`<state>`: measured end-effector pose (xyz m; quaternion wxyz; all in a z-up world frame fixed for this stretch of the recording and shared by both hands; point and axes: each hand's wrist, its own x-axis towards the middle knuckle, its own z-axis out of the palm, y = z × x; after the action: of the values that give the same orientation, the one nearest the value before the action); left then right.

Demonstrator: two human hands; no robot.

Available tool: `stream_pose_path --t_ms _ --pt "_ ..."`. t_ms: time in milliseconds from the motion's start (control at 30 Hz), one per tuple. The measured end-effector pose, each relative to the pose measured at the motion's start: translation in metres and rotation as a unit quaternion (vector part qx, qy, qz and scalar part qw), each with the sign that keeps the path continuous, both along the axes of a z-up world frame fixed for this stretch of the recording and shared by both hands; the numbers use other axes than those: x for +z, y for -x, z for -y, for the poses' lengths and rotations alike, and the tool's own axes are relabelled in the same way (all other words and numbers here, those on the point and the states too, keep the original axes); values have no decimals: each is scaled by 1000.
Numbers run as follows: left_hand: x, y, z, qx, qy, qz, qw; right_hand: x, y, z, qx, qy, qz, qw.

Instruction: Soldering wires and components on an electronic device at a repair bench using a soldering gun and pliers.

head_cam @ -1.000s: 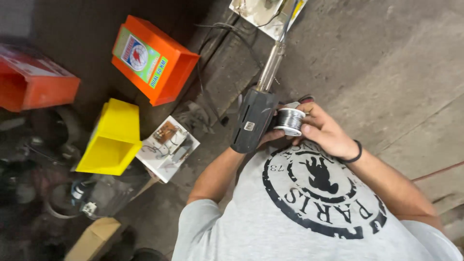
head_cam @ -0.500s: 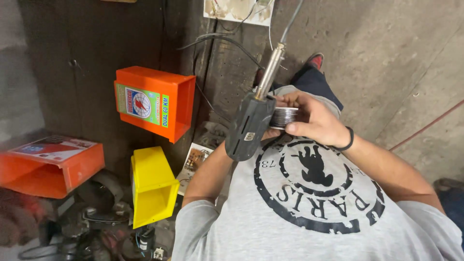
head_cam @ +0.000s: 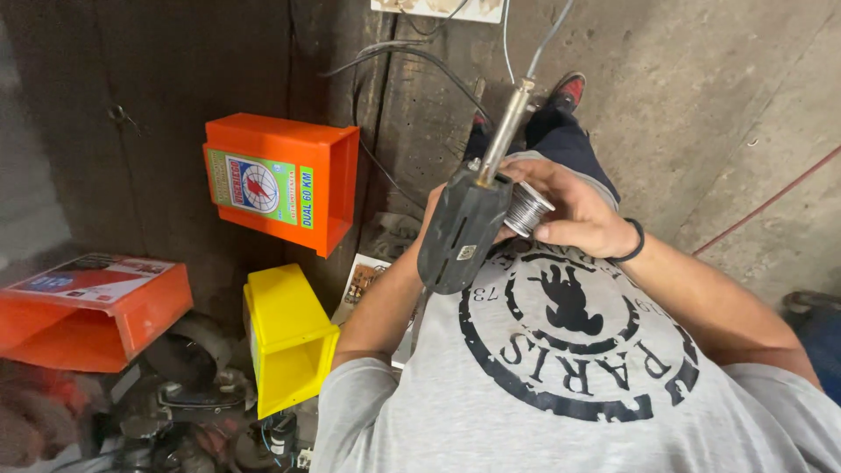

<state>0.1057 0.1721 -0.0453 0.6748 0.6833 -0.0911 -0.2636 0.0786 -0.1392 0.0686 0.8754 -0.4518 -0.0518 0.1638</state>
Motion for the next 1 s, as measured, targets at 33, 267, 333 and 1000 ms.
stream_pose_path --t_ms 33,267,333,1000 --pt "-1 3 -2 0 4 -4 1000 -5 5 4 21 45 15 999" --pt "-4 7 0 -7 40 -17 999 -2 14 5 19 131 -28 991" --pt "-5 7 1 -6 48 -20 999 12 7 3 19 131 -40 990" --pt "71 -21 92 6 112 -57 992 -1 -5 1 -40 175 143 973"
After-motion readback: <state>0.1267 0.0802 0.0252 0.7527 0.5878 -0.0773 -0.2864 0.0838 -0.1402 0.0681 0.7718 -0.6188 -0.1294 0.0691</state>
